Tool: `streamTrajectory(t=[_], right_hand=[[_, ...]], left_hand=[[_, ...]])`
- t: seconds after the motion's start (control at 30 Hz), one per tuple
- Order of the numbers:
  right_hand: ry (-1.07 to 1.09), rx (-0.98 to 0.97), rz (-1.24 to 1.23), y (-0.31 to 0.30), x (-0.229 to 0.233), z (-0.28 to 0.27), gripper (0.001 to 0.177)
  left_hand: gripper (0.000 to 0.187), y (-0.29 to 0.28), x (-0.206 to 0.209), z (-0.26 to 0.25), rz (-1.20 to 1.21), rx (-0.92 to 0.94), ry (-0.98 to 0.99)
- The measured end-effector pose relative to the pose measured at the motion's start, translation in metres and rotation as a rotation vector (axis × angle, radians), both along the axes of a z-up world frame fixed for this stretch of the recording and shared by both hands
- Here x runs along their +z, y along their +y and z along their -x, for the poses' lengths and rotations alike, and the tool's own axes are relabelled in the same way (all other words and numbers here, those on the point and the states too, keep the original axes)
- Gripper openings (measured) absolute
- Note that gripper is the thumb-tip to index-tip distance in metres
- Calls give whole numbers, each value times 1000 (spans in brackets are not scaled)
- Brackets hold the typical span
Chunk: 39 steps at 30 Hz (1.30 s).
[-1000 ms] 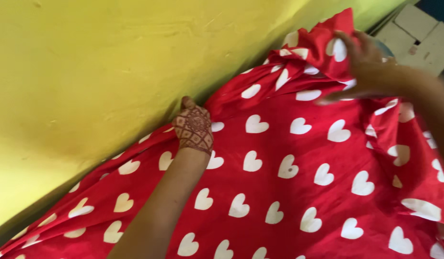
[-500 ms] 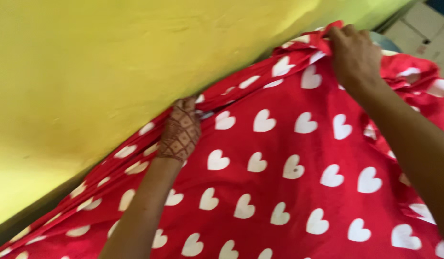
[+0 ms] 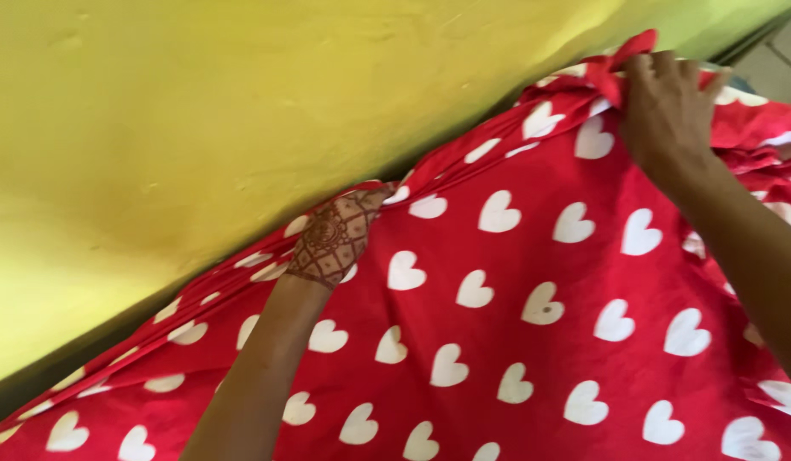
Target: The person spreads a red heart-patterned blanket across a bed, smoothing the fabric with their hands and tucking the edges under the mattress.
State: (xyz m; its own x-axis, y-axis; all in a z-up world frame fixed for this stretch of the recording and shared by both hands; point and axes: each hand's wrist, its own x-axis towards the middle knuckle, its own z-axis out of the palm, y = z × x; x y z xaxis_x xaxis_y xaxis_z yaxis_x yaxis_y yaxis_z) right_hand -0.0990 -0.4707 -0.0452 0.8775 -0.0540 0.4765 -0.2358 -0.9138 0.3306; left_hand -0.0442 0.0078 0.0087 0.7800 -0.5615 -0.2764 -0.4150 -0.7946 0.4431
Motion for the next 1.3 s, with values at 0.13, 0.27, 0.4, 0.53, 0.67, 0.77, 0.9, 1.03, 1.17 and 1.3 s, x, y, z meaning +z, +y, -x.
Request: streamTrajectory(t=[0.13, 0.27, 0.4, 0.53, 0.67, 0.77, 0.9, 1.03, 1.17, 1.3], right_hand=[[69, 88, -208, 7, 30, -2, 9], [6, 47, -249, 3, 32, -23, 17], [-36, 80, -485, -12, 9, -27, 45], [260, 33, -799, -29, 27, -30, 47], [498, -49, -632, -27, 41, -29, 59], [453, 14, -500, -27, 47, -26, 62], [430, -41, -459, -25, 64, -12, 55], [607, -131, -417, -44, 92, -5, 55], [792, -228, -244, -58, 121, -9, 50], [884, -410, -359, -63, 126, -16, 49]], left_hand=[[50, -6, -6, 1, -107, 19, -46], [48, -5, -15, 8, -184, 36, -120], [45, -2, -30, 18, 44, 44, -344], [45, -17, -32, 29, 119, 149, -384], [65, -39, -31, 35, 76, 287, -110], [65, -50, -38, 33, 24, 138, -271], [59, -54, -28, 37, 220, 103, -612], [69, -61, 8, 17, -205, 326, -3], [60, -57, 26, 13, 96, 45, 217], [53, -54, 30, 29, 229, 38, 407]])
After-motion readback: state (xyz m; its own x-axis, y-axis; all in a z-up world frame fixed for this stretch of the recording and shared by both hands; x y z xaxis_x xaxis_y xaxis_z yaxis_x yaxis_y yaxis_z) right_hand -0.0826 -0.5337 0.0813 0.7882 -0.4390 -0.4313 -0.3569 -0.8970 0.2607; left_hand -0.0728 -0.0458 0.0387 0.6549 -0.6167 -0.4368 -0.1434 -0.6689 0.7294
